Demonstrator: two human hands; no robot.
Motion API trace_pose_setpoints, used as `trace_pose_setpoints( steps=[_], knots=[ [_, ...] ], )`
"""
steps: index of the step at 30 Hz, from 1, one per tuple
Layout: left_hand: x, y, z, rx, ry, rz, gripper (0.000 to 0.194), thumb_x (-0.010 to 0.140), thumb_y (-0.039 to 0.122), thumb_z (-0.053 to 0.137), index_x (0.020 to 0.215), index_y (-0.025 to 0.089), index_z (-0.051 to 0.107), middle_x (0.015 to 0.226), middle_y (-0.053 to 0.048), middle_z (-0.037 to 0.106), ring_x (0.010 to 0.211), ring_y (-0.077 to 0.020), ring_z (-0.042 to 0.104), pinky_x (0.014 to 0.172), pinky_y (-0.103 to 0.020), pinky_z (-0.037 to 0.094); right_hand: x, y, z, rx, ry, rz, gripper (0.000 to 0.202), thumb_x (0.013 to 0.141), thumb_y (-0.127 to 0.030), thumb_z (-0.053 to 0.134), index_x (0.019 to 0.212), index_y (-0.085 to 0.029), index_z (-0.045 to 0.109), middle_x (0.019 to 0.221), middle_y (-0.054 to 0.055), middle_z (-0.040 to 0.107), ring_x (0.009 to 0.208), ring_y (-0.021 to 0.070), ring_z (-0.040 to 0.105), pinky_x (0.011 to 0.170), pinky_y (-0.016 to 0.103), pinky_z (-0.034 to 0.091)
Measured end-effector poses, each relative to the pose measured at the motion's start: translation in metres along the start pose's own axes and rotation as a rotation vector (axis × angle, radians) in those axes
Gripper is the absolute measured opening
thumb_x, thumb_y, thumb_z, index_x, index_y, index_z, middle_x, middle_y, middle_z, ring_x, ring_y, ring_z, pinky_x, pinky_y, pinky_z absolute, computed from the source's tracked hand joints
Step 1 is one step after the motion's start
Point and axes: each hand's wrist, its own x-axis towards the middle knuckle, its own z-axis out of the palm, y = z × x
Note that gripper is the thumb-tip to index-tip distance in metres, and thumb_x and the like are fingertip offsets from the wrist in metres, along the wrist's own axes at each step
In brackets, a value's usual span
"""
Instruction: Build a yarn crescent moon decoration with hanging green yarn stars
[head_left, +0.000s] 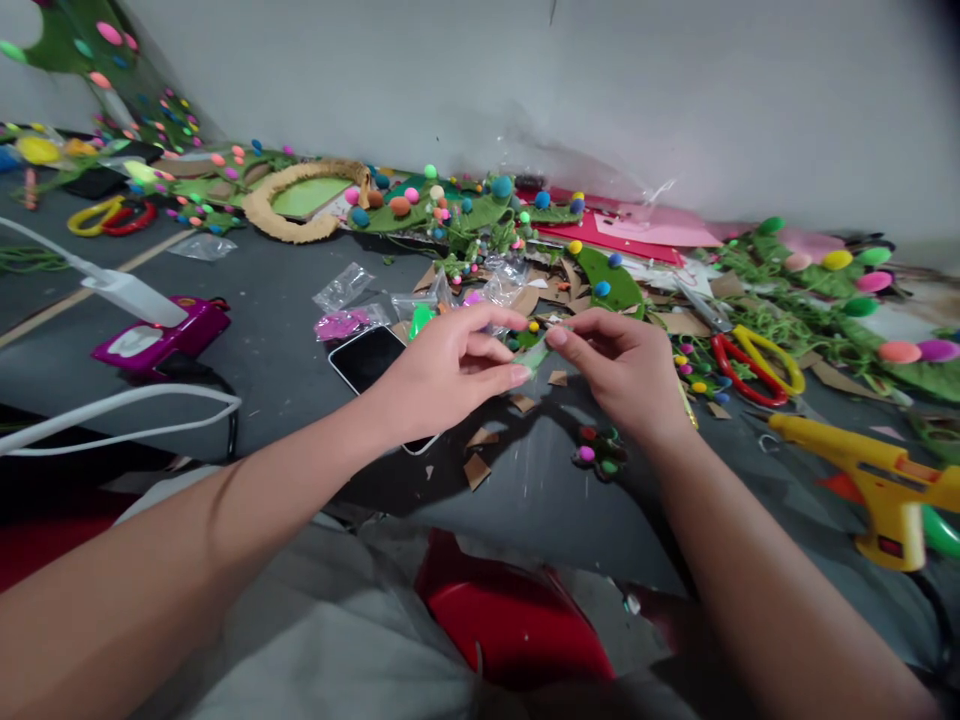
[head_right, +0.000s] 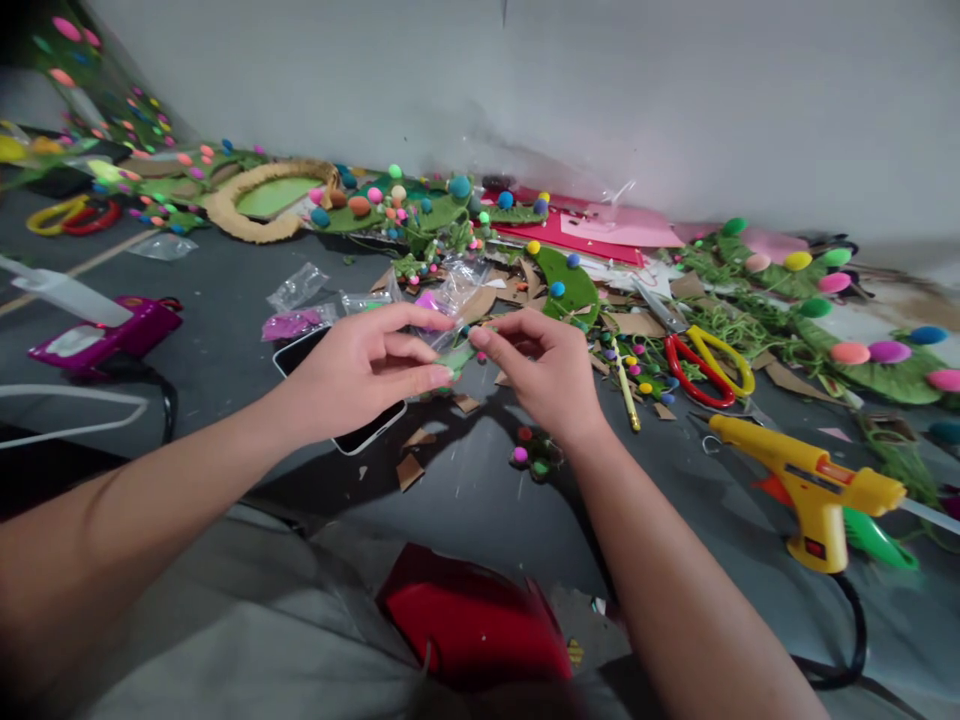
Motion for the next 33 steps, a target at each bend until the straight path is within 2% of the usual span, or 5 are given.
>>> trace_pose_setpoints(
  steps=[5,12,17,20,33],
  knots=[
    [-0.001,-0.002,0.000,-0.085,0.014,-0.033,0.053,0.081,0.026,0.082,0.128,0.018,0.057,0.104,-0.008,0.077,0.099,-0.0232,0.075,0.095,-0.039,0.059,0.003,0.001,-0.008,0.042,0.098,0.006,0.024,0.080,-0.043,0.081,0.094,-0.023,0.078,0.088,0.004,0.076,0.077,0.0167,0.067,0.069,0.030,0.053],
    [0.001,-0.002,0.004,-0.236,-0.010,-0.036,0.064,0.080,0.017,0.082,0.137,0.017,0.051,0.108,-0.007,0.077,0.103,-0.0214,0.075,0.093,-0.035,0.060,-0.008,0.009,0.012,0.123,-0.214,-0.038,0.036,0.081,-0.036,0.081,0.113,-0.021,0.075,0.106,0.006,0.076,0.093,0.0204,0.069,0.080,0.035,0.056],
    [0.003,-0.003,0.001,-0.179,0.075,-0.124,0.065,0.079,0.035,0.084,0.134,0.017,0.055,0.097,-0.006,0.079,0.091,-0.0215,0.076,0.083,-0.034,0.059,-0.012,0.008,0.016,-0.090,-0.219,-0.269,0.035,0.084,-0.026,0.077,0.118,-0.022,0.073,0.108,0.006,0.071,0.093,0.0187,0.065,0.078,0.033,0.054],
    [0.004,-0.004,-0.001,-0.158,0.097,-0.148,0.056,0.081,0.030,0.083,0.129,0.017,0.058,0.091,-0.004,0.079,0.083,-0.0196,0.075,0.077,-0.032,0.058,-0.013,0.005,0.015,-0.170,-0.238,-0.386,0.037,0.085,-0.028,0.079,0.121,-0.022,0.071,0.112,0.007,0.069,0.098,0.0186,0.064,0.082,0.032,0.053],
    [0.006,0.000,-0.002,-0.162,0.052,-0.161,0.049,0.076,0.037,0.087,0.115,0.015,0.067,0.085,-0.004,0.079,0.076,-0.0164,0.073,0.072,-0.028,0.057,-0.011,0.005,0.011,-0.133,-0.172,-0.379,0.014,0.081,-0.010,0.076,0.080,-0.020,0.066,0.085,0.000,0.066,0.080,0.0153,0.060,0.073,0.030,0.048]
  ],
)
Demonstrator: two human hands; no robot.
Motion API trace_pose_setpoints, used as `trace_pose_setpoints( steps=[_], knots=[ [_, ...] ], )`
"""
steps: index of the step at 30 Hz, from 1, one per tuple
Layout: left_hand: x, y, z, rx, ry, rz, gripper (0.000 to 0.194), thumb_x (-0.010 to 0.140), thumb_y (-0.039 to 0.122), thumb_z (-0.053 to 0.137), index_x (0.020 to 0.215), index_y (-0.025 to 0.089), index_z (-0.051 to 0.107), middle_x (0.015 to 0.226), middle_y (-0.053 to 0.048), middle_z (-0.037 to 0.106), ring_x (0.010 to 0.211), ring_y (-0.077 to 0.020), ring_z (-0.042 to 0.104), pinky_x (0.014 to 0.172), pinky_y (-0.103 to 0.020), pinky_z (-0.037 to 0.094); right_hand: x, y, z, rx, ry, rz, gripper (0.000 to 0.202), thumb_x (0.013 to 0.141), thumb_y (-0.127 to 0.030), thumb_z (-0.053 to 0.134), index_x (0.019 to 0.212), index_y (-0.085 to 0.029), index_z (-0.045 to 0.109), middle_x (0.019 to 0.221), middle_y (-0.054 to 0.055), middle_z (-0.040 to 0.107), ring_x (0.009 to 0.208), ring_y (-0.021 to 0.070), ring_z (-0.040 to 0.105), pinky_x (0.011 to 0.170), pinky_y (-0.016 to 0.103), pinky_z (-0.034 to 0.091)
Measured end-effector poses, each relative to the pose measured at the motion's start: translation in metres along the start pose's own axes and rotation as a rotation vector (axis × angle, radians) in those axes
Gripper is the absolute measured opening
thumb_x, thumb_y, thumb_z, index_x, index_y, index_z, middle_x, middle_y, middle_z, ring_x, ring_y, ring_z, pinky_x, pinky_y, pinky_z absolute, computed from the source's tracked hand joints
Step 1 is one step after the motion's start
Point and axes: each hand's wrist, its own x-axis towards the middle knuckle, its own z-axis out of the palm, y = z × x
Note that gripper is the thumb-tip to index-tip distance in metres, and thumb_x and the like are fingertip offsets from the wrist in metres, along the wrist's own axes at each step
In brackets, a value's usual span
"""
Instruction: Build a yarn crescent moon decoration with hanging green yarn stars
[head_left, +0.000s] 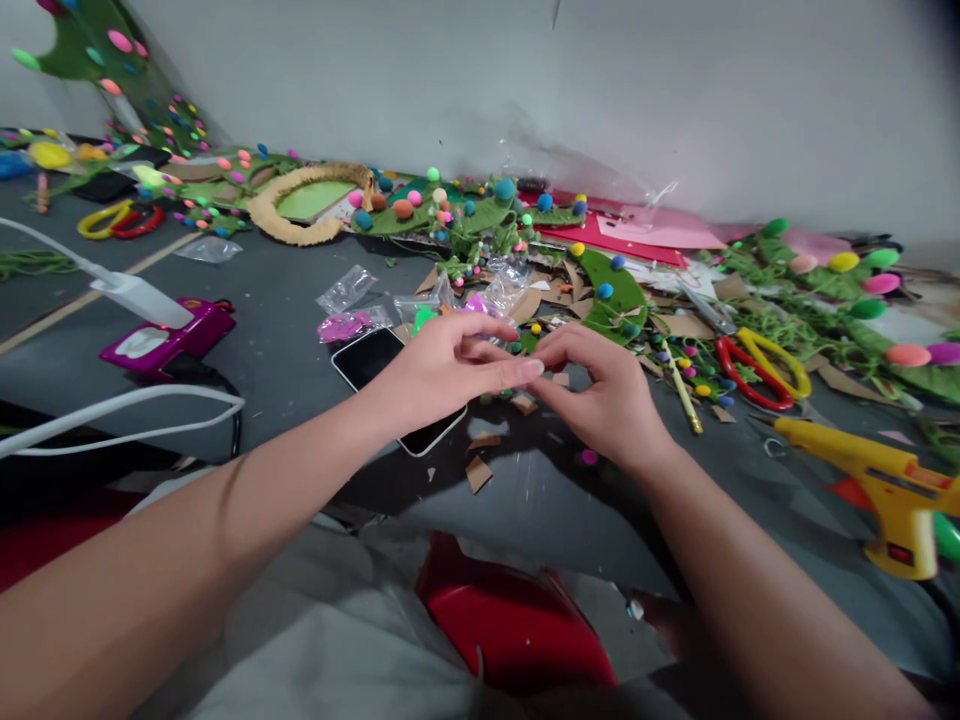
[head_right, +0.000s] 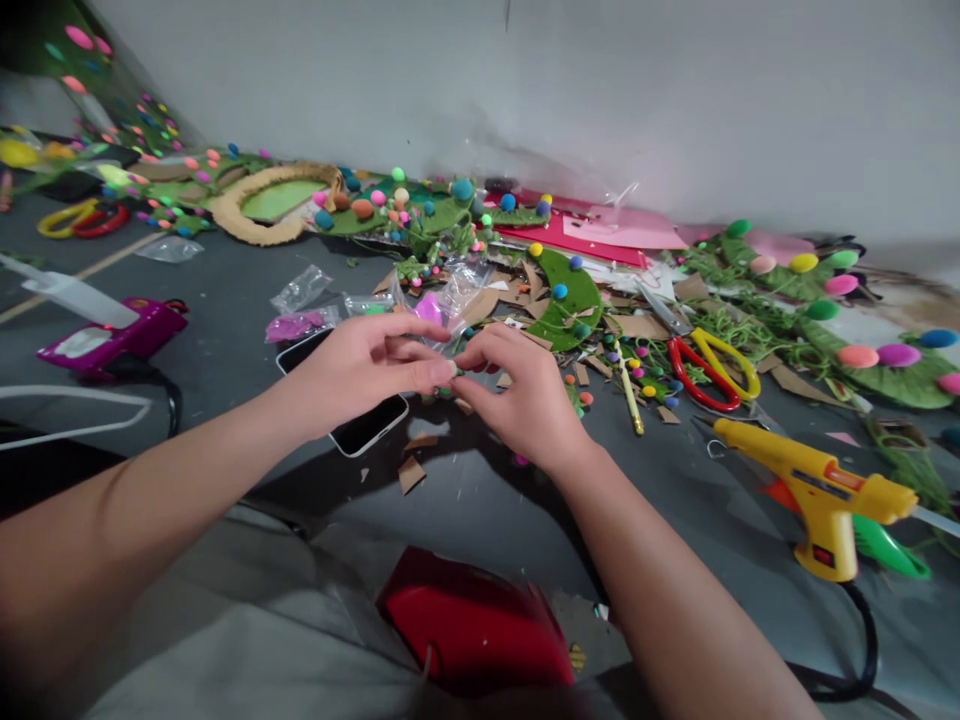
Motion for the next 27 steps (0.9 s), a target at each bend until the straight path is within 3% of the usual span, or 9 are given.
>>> trace_pose_setpoints(
  steps=[6,11,15,18,23,27],
  knots=[
    [0.000,-0.005,-0.002,-0.018,0.003,-0.004,0.046,0.075,0.031,0.088,0.113,0.016,0.067,0.081,-0.004,0.078,0.070,-0.0159,0.071,0.066,-0.029,0.056,-0.001,-0.001,0.001,-0.025,-0.026,-0.072,0.010,0.084,-0.014,0.075,0.081,-0.020,0.068,0.085,0.002,0.067,0.081,0.0161,0.063,0.074,0.031,0.050],
    [0.001,-0.001,-0.003,-0.081,0.078,0.031,0.037,0.078,0.021,0.084,0.111,0.014,0.068,0.077,-0.004,0.077,0.071,-0.0164,0.073,0.066,-0.028,0.057,0.003,-0.003,-0.007,-0.087,0.056,-0.055,0.012,0.083,-0.022,0.080,0.078,-0.020,0.069,0.081,0.002,0.069,0.081,0.0172,0.065,0.073,0.032,0.051],
    [0.003,0.002,-0.005,-0.140,0.116,0.017,0.029,0.081,0.016,0.080,0.108,0.013,0.070,0.079,-0.005,0.077,0.079,-0.0201,0.077,0.077,-0.033,0.061,0.006,0.001,-0.016,-0.092,0.205,0.076,0.010,0.086,-0.028,0.078,0.079,-0.022,0.073,0.079,0.002,0.069,0.075,0.0162,0.064,0.068,0.032,0.051],
    [0.002,0.003,-0.005,-0.243,0.090,-0.025,0.025,0.085,0.012,0.074,0.110,0.012,0.070,0.090,-0.007,0.079,0.091,-0.0222,0.078,0.092,-0.040,0.059,0.007,0.004,-0.018,-0.010,0.256,0.083,0.002,0.084,-0.026,0.079,0.086,-0.025,0.079,0.089,0.004,0.071,0.085,0.0178,0.067,0.073,0.033,0.054],
    [-0.002,0.002,0.000,-0.347,-0.002,-0.049,0.049,0.077,0.000,0.076,0.123,0.014,0.067,0.106,-0.010,0.078,0.103,-0.0222,0.075,0.101,-0.043,0.054,0.005,0.002,-0.010,0.064,0.173,0.029,0.021,0.087,-0.025,0.077,0.107,-0.031,0.081,0.110,0.005,0.072,0.106,0.0194,0.067,0.094,0.038,0.055],
    [-0.002,0.000,0.003,-0.392,-0.021,-0.059,0.046,0.078,0.009,0.082,0.121,0.015,0.068,0.104,-0.009,0.078,0.101,-0.0202,0.075,0.101,-0.041,0.055,0.002,0.000,-0.004,0.078,0.081,0.002,0.024,0.088,-0.024,0.075,0.111,-0.031,0.080,0.113,0.005,0.072,0.107,0.0198,0.068,0.095,0.039,0.056]
  ],
)
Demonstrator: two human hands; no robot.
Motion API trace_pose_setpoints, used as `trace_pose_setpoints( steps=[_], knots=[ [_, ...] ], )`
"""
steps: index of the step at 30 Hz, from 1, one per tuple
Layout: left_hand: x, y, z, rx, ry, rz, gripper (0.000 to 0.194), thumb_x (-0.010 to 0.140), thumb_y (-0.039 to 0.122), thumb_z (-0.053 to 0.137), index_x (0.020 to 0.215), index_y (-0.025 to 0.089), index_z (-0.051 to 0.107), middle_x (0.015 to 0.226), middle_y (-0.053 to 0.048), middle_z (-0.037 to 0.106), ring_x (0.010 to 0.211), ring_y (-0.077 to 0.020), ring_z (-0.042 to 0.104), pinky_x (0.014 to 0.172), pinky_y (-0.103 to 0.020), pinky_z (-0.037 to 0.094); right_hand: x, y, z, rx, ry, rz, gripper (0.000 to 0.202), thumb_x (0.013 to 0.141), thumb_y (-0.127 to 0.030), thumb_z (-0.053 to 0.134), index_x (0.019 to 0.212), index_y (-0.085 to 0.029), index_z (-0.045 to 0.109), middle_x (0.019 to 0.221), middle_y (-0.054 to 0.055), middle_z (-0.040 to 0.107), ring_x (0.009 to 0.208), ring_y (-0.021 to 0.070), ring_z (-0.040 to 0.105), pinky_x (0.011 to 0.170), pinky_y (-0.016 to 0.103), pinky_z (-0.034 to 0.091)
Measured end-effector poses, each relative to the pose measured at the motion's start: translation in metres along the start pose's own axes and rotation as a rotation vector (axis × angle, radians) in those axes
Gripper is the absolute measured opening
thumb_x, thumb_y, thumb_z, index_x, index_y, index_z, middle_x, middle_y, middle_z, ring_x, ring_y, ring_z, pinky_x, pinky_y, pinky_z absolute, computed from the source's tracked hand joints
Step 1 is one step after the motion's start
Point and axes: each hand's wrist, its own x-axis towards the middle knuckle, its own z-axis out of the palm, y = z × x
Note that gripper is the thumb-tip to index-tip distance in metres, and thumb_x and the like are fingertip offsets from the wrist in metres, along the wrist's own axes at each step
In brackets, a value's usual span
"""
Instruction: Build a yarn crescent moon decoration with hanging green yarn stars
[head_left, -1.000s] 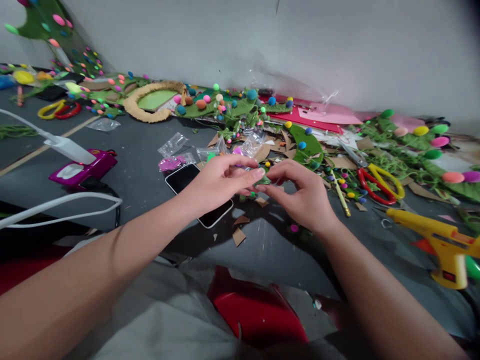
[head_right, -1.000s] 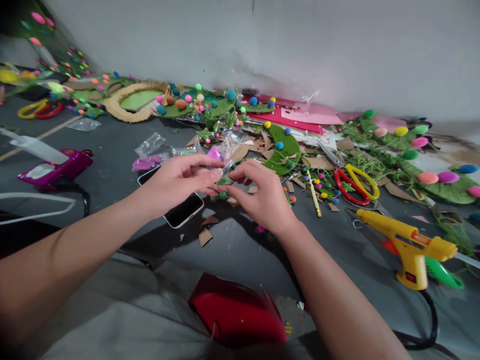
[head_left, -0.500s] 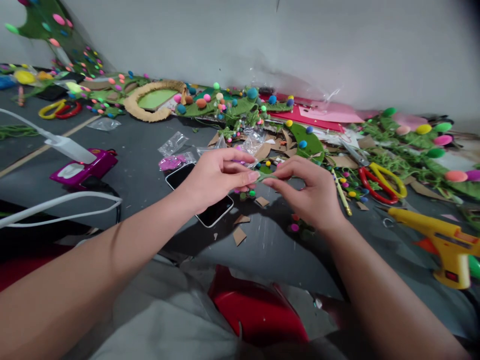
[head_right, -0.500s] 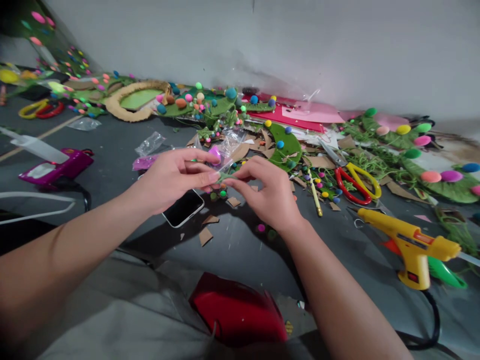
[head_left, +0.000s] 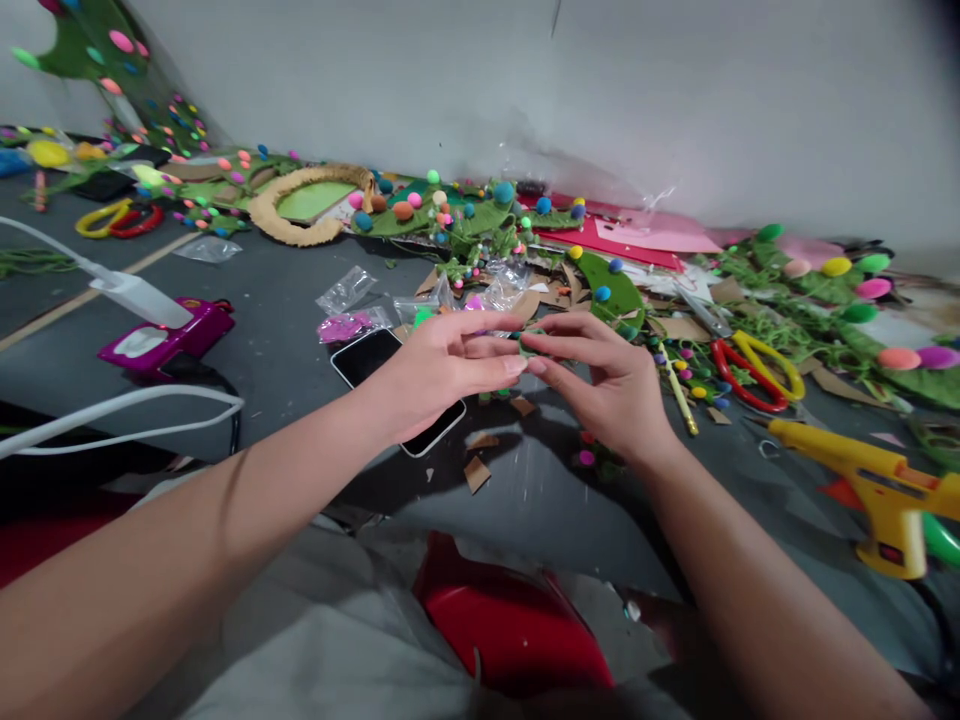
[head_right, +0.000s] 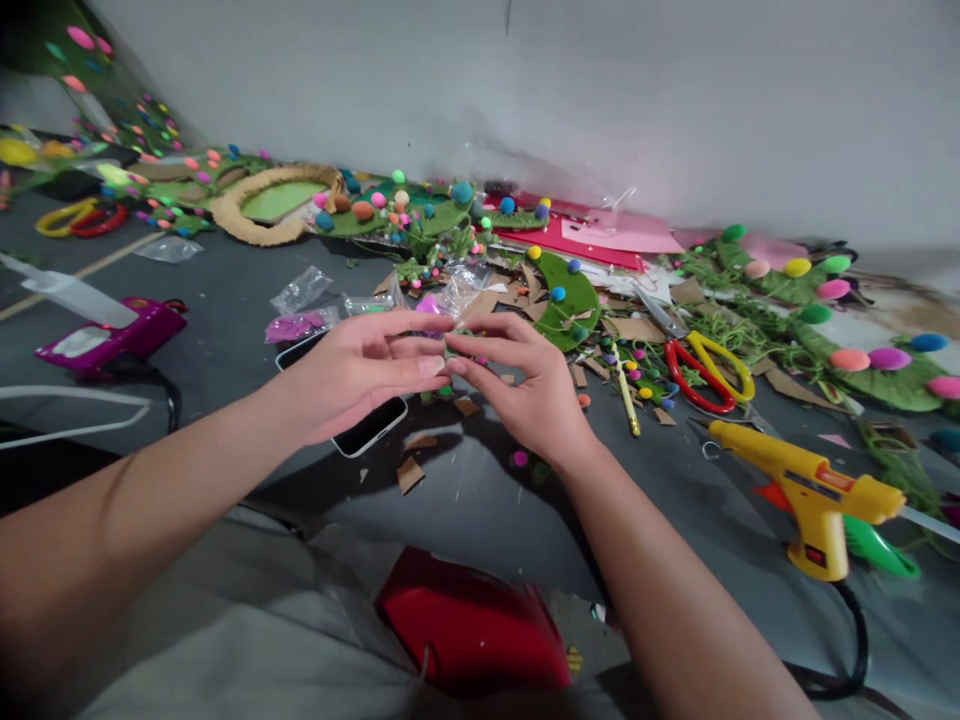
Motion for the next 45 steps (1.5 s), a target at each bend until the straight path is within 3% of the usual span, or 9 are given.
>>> trace_pose_setpoints(
  steps=[6,13,18,23,29,33,36,39,45],
  knots=[
    [0.003,-0.001,-0.003,-0.042,0.062,-0.056,0.041,0.074,0.019,0.089,0.109,0.014,0.069,0.091,-0.007,0.078,0.085,-0.0194,0.077,0.091,-0.038,0.062,-0.002,-0.004,0.002,-0.073,-0.070,-0.110,0.021,0.090,-0.024,0.073,0.109,-0.029,0.078,0.118,0.006,0.072,0.110,0.0215,0.068,0.097,0.042,0.056],
    [0.001,0.002,-0.004,0.088,0.051,-0.044,0.040,0.074,0.015,0.088,0.110,0.015,0.069,0.079,-0.001,0.075,0.071,-0.0152,0.075,0.074,-0.029,0.063,-0.004,-0.006,0.001,0.024,-0.101,-0.040,0.061,0.084,-0.031,0.081,0.141,-0.030,0.059,0.128,0.007,0.070,0.112,0.0226,0.067,0.089,0.039,0.059],
    [0.001,0.004,-0.005,0.188,0.034,-0.032,0.043,0.076,0.016,0.086,0.113,0.014,0.064,0.079,-0.004,0.077,0.074,-0.0176,0.076,0.071,-0.028,0.061,-0.001,-0.004,-0.003,-0.122,-0.119,-0.118,0.023,0.088,-0.034,0.076,0.110,-0.025,0.075,0.103,0.005,0.075,0.098,0.0206,0.069,0.088,0.037,0.055],
    [0.003,0.005,-0.008,0.265,0.090,0.007,0.041,0.074,0.017,0.087,0.109,0.014,0.065,0.081,-0.005,0.077,0.076,-0.0194,0.076,0.076,-0.034,0.061,0.001,-0.001,-0.010,-0.230,-0.043,-0.049,0.009,0.091,-0.032,0.072,0.094,-0.024,0.074,0.088,0.003,0.074,0.079,0.0183,0.067,0.072,0.034,0.053],
    [0.005,0.007,-0.011,0.213,0.169,0.061,0.029,0.079,0.014,0.081,0.105,0.013,0.068,0.098,-0.008,0.077,0.091,-0.0207,0.076,0.093,-0.039,0.060,0.005,0.006,-0.018,-0.222,0.194,-0.009,0.005,0.086,-0.030,0.077,0.090,-0.028,0.079,0.093,0.005,0.070,0.086,0.0201,0.067,0.068,0.035,0.055],
    [0.002,0.007,-0.004,0.031,0.130,0.013,0.036,0.078,0.003,0.076,0.111,0.013,0.068,0.112,-0.012,0.076,0.103,-0.0218,0.074,0.101,-0.042,0.057,0.005,0.003,-0.011,-0.185,0.170,-0.015,0.010,0.085,-0.029,0.079,0.095,-0.029,0.080,0.102,0.006,0.070,0.098,0.0219,0.067,0.078,0.038,0.058],
    [-0.001,0.005,0.001,0.003,0.073,-0.033,0.037,0.079,0.003,0.076,0.113,0.014,0.068,0.113,-0.011,0.076,0.102,-0.0208,0.074,0.099,-0.041,0.058,0.002,0.000,-0.004,-0.239,0.165,-0.034,0.008,0.085,-0.027,0.078,0.093,-0.027,0.079,0.098,0.006,0.070,0.095,0.0210,0.067,0.084,0.040,0.057],
    [-0.003,0.004,0.002,0.024,0.043,-0.042,0.035,0.079,0.010,0.081,0.113,0.014,0.069,0.109,-0.009,0.077,0.102,-0.0204,0.074,0.097,-0.039,0.059,0.002,0.001,-0.003,-0.274,0.226,-0.011,0.004,0.086,-0.027,0.077,0.090,-0.025,0.077,0.096,0.006,0.070,0.092,0.0212,0.068,0.076,0.038,0.057],
    [0.002,0.001,-0.007,0.181,0.055,0.075,0.034,0.078,0.026,0.086,0.108,0.017,0.072,0.093,-0.005,0.076,0.090,-0.0187,0.074,0.079,-0.031,0.059,0.002,-0.002,-0.007,-0.176,0.201,-0.014,0.004,0.084,-0.027,0.078,0.088,-0.027,0.077,0.096,0.005,0.070,0.093,0.0222,0.068,0.081,0.041,0.057]
  ],
)
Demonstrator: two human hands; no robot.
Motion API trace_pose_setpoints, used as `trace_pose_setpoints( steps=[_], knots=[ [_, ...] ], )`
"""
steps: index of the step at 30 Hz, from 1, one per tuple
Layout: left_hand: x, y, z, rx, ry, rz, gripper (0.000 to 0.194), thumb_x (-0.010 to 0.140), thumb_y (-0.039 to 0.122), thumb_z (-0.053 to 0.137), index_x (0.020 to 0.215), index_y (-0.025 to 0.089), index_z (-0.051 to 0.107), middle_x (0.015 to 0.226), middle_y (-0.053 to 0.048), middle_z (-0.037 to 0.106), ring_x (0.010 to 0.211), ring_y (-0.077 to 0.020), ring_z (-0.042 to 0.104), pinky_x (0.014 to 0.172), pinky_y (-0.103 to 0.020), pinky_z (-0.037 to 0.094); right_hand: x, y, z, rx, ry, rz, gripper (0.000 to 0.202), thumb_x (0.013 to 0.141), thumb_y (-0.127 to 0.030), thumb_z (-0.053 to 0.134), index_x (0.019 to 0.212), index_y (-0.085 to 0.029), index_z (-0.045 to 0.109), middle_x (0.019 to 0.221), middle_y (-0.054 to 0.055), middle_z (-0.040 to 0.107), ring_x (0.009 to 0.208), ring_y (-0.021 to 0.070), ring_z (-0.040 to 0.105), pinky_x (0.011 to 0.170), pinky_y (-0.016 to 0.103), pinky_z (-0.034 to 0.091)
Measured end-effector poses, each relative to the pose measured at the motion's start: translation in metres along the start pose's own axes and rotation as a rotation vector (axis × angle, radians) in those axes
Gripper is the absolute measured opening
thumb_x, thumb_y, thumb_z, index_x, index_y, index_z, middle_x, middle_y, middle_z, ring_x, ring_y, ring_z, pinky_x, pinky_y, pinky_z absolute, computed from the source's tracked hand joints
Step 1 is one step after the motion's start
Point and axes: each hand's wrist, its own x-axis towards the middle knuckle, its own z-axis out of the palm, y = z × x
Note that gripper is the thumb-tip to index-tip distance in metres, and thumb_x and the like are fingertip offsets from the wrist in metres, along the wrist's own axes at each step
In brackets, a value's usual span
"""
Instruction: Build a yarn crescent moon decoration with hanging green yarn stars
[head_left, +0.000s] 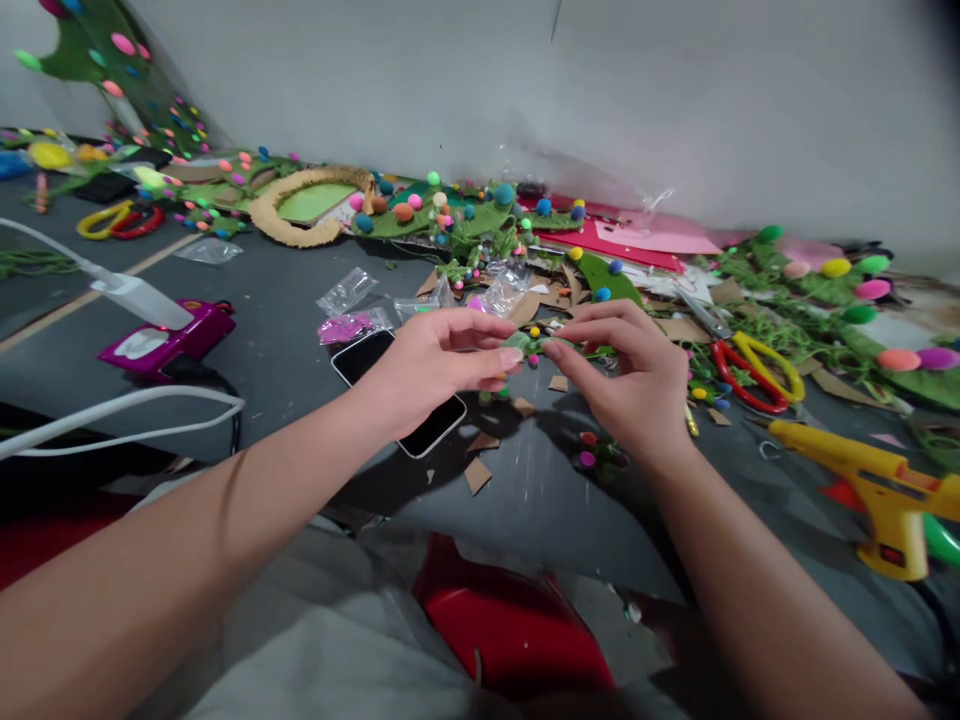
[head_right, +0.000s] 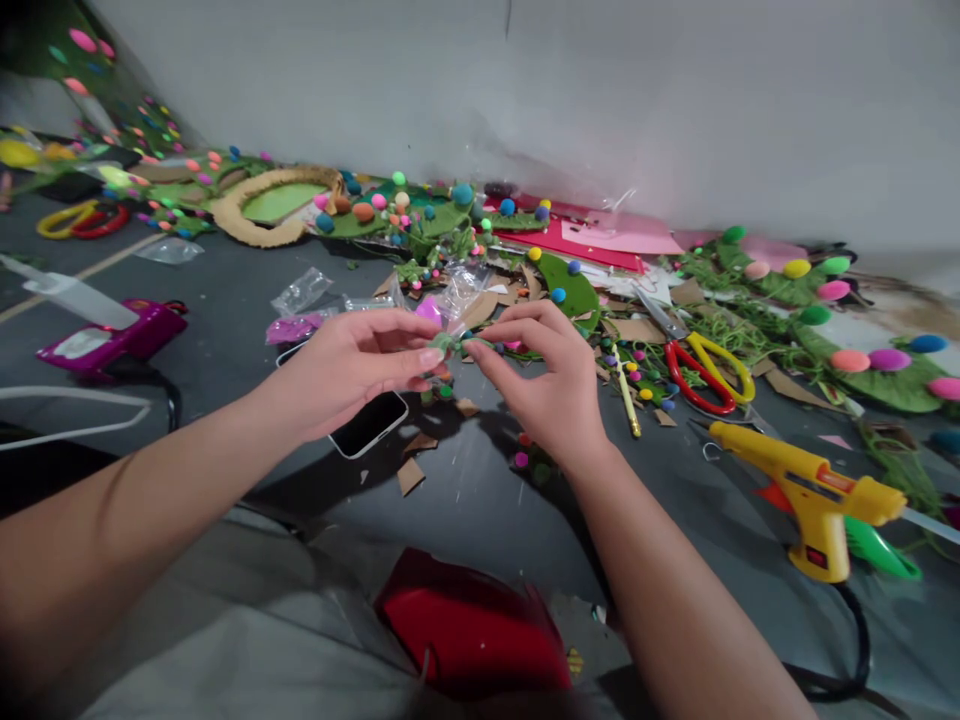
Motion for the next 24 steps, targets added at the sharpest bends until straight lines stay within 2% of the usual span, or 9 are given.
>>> trace_pose_setpoints(
  steps=[3,6,11,13,15,19,22,24],
  knots=[
    [0.0027,-0.0031,-0.0018,0.128,0.074,0.090,0.032,0.074,0.027,0.088,0.101,0.017,0.074,0.088,-0.004,0.076,0.082,-0.0180,0.073,0.074,-0.030,0.059,-0.0004,-0.0042,0.0001,0.141,-0.097,0.002,0.007,0.083,-0.027,0.080,0.090,-0.030,0.079,0.102,0.004,0.070,0.100,0.0222,0.068,0.090,0.043,0.056],
    [0.0024,-0.0036,0.0006,0.222,0.053,0.133,0.027,0.073,0.024,0.087,0.097,0.017,0.077,0.092,-0.004,0.078,0.086,-0.0188,0.074,0.078,-0.031,0.059,-0.0015,-0.0062,0.0028,0.232,-0.188,0.020,0.014,0.083,-0.026,0.081,0.095,-0.032,0.081,0.108,0.004,0.070,0.106,0.0215,0.066,0.096,0.042,0.055],
    [-0.0034,0.0003,0.0071,0.245,-0.077,0.149,0.030,0.079,0.015,0.079,0.109,0.017,0.078,0.109,-0.005,0.079,0.104,-0.0201,0.074,0.093,-0.031,0.058,-0.0027,-0.0033,0.0065,0.253,-0.222,0.076,0.031,0.082,-0.027,0.082,0.113,-0.028,0.077,0.112,0.005,0.070,0.106,0.0199,0.066,0.087,0.036,0.056],
    [-0.0049,0.0015,0.0076,0.220,-0.084,0.129,0.035,0.079,0.014,0.077,0.113,0.016,0.075,0.113,-0.007,0.078,0.107,-0.0215,0.073,0.094,-0.033,0.058,-0.0029,-0.0011,0.0065,0.223,-0.233,0.099,0.034,0.082,-0.029,0.082,0.116,-0.027,0.076,0.111,0.005,0.072,0.101,0.0193,0.067,0.083,0.034,0.056],
    [-0.0049,0.0015,0.0070,0.204,-0.068,0.118,0.036,0.078,0.019,0.081,0.112,0.014,0.074,0.113,-0.009,0.077,0.108,-0.0226,0.073,0.092,-0.033,0.059,-0.0031,0.0004,0.0061,0.197,-0.252,0.106,0.035,0.084,-0.031,0.080,0.117,-0.025,0.075,0.109,0.006,0.073,0.098,0.0190,0.068,0.080,0.033,0.056],
    [-0.0029,-0.0005,0.0046,0.250,-0.036,0.101,0.040,0.074,0.034,0.088,0.104,0.015,0.069,0.098,-0.007,0.078,0.093,-0.0202,0.075,0.083,-0.031,0.060,-0.0033,-0.0007,0.0063,0.175,-0.301,0.114,0.022,0.089,-0.031,0.075,0.108,-0.021,0.077,0.100,0.005,0.077,0.090,0.0178,0.069,0.075,0.031,0.055],
    [-0.0019,-0.0002,0.0037,0.252,-0.015,0.119,0.034,0.077,0.030,0.086,0.100,0.017,0.064,0.084,-0.003,0.079,0.078,-0.0158,0.074,0.076,-0.028,0.059,-0.0027,-0.0015,0.0068,0.148,-0.292,0.150,0.015,0.089,-0.034,0.075,0.092,-0.020,0.076,0.086,0.002,0.076,0.077,0.0154,0.067,0.068,0.028,0.053],
    [-0.0018,0.0008,0.0034,0.260,-0.006,0.141,0.030,0.078,0.025,0.085,0.099,0.018,0.064,0.081,-0.001,0.079,0.076,-0.0154,0.075,0.075,-0.027,0.059,-0.0016,0.0011,0.0057,0.116,-0.251,0.179,0.016,0.089,-0.035,0.074,0.088,-0.019,0.073,0.082,0.001,0.074,0.073,0.0144,0.065,0.065,0.027,0.052]
  ],
)
